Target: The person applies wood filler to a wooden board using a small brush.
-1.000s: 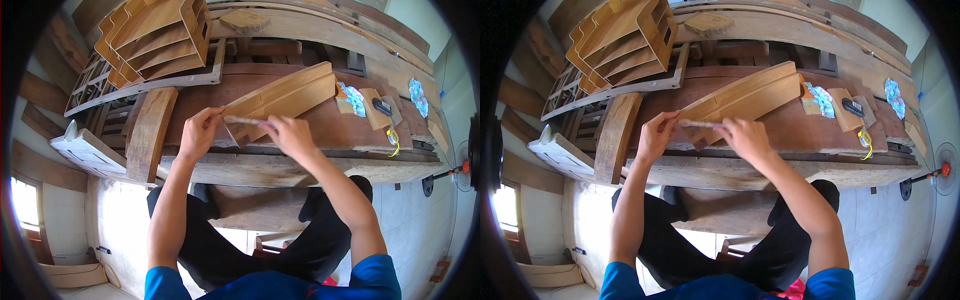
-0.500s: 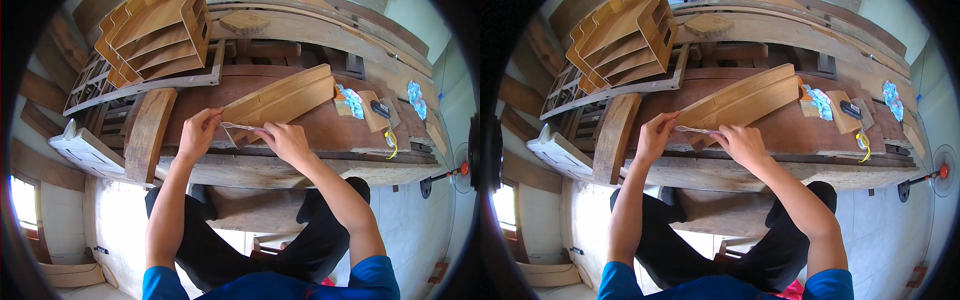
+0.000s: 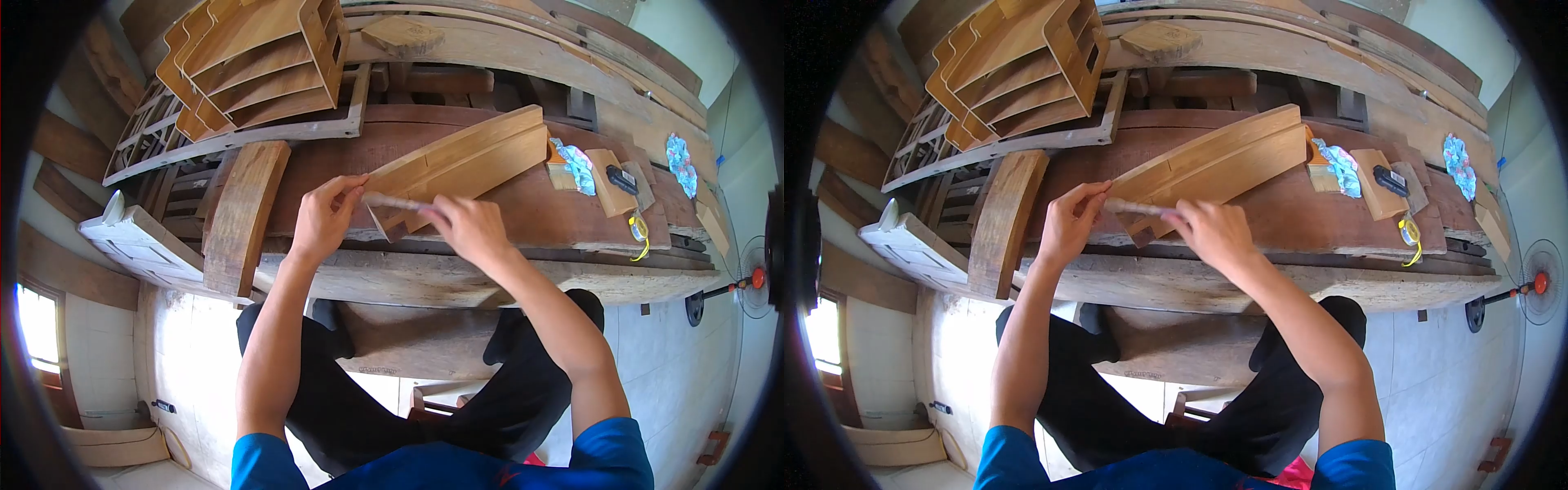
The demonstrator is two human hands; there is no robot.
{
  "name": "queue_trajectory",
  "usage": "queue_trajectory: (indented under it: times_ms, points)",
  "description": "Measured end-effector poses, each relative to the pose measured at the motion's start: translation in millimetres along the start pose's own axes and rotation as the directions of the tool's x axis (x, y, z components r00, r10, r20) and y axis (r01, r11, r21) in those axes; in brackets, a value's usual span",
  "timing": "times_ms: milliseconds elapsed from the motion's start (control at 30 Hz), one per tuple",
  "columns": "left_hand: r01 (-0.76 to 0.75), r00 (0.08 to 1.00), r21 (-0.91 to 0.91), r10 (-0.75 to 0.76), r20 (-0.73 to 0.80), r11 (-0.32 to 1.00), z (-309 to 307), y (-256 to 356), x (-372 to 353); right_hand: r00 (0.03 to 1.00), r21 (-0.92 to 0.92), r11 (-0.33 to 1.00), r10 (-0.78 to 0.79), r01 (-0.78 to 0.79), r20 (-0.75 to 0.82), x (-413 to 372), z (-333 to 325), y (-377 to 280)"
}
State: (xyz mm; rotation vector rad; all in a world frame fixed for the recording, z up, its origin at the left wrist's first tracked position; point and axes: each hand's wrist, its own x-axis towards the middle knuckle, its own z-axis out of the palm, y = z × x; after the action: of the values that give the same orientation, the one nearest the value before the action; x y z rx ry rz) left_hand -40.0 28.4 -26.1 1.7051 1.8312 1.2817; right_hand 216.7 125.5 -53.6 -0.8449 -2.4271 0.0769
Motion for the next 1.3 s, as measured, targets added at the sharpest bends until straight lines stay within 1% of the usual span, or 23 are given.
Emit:
queue_trajectory:
  times_ms: [67, 100, 200, 233, 333, 367, 400, 467, 567, 667, 700, 800, 900, 1000, 1033, 1133, 1167, 1267, 1300]
  points:
    - [-0.014, 1.000, -0.009, 0.014, -0.003, 1.000, 0.0, 0.7, 0.9, 0.996, 0.011, 0.997, -0.077, 0.077, -0.043, -1.2, 8.7, 0.4]
    - [-0.016, 1.000, -0.012, 0.016, -0.001, 1.000, -0.4, 0.8, -0.6, 1.000, 0.028, 1.000, -0.012, 0.012, 0.001, 1.6, 6.8, 1.8]
    - [0.013, 1.000, 0.009, -0.013, 0.001, 1.000, -0.7, 2.4, -1.1, 1.000, 0.031, 0.999, -0.019, 0.019, 0.005, 3.2, 2.3, -1.9]
    - [0.014, 1.000, -0.001, -0.014, 0.000, 1.000, 0.0, 2.3, -1.2, 0.998, 0.000, 1.000, 0.005, -0.005, 0.064, -0.7, 4.7, -6.1]
    - [-0.011, 1.000, 0.002, 0.011, 0.004, 1.000, -1.2, -0.6, 0.2, 0.999, 0.061, 0.998, -0.006, 0.004, 0.038, 2.6, 7.0, -3.5]
    - [-0.031, 0.999, 0.015, 0.031, 0.006, 0.999, -1.2, -2.2, -0.3, 0.997, 0.069, 0.996, -0.054, 0.058, -0.060, 4.5, 2.1, 1.2]
    - [-0.051, 0.999, 0.025, 0.051, 0.007, 0.998, -0.5, -3.2, -1.0, 1.000, 0.054, 0.998, -0.008, 0.008, -0.010, 4.4, 0.3, -0.4]
    - [-0.041, 0.999, 0.017, 0.040, 0.014, 0.999, -1.3, -4.9, -0.6, 0.993, 0.013, 0.996, 0.086, -0.088, 0.085, 3.3, -2.2, -2.2]
    - [-0.050, 0.999, -0.006, 0.050, 0.018, 0.999, -0.5, -5.7, 0.1, 0.998, 0.024, 0.998, -0.061, 0.061, 0.018, -5.0, 11.5, -3.7]
    - [-0.037, 0.999, 0.014, 0.036, 0.035, 0.999, -4.2, 0.2, -0.7, 1.000, 0.087, 0.996, -0.007, 0.004, 0.028, 1.1, 9.0, 1.6]
    - [-0.026, 0.999, 0.024, 0.025, 0.039, 0.999, -4.3, 2.1, -1.8, 0.999, 0.066, 0.997, -0.026, 0.029, -0.034, 4.4, 1.3, 0.2]
    - [-0.048, 0.998, 0.037, 0.047, 0.043, 0.998, -4.3, -0.3, -2.0, 0.993, 0.089, 0.990, 0.100, -0.106, 0.064, 4.1, -1.8, 0.5]
    - [-0.059, 0.996, 0.011, 0.058, 0.063, 0.998, -6.1, -3.6, -1.4, 1.000, 0.118, 0.993, 0.002, -0.002, -0.003, -0.4, 8.4, -4.4]
    - [-0.080, 0.997, 0.029, 0.080, 0.007, 0.996, -2.5, -3.4, -2.8, 0.996, 0.161, 0.984, 0.065, -0.074, 0.065, 4.7, 1.0, 6.1]
    - [-0.074, 0.997, 0.030, 0.073, 0.012, 0.997, -2.0, -3.5, -3.2, 0.998, 0.113, 0.992, 0.061, -0.064, 0.027, 4.8, -0.2, 14.0]
    - [-0.059, 0.998, 0.036, 0.059, 0.026, 0.998, -4.7, -0.8, -1.8, 0.997, 0.131, 0.991, 0.032, -0.040, 0.064, -3.6, 5.7, 13.7]
    - [-0.056, 0.998, 0.042, 0.054, 0.041, 0.998, -6.5, 0.7, -1.6, 0.998, 0.115, 0.992, -0.053, 0.048, 0.044, -7.2, 15.9, 15.2]
    - [-0.054, 0.997, 0.038, 0.052, 0.057, 0.998, -6.2, 0.4, -0.2, 0.998, 0.090, 0.995, -0.046, 0.041, 0.044, -4.6, 16.3, 8.3]
    - [-0.053, 0.997, 0.030, 0.051, 0.054, 0.998, -5.1, -0.5, -1.1, 0.999, 0.151, 0.988, 0.014, -0.018, 0.031, -2.9, 12.0, 10.2]
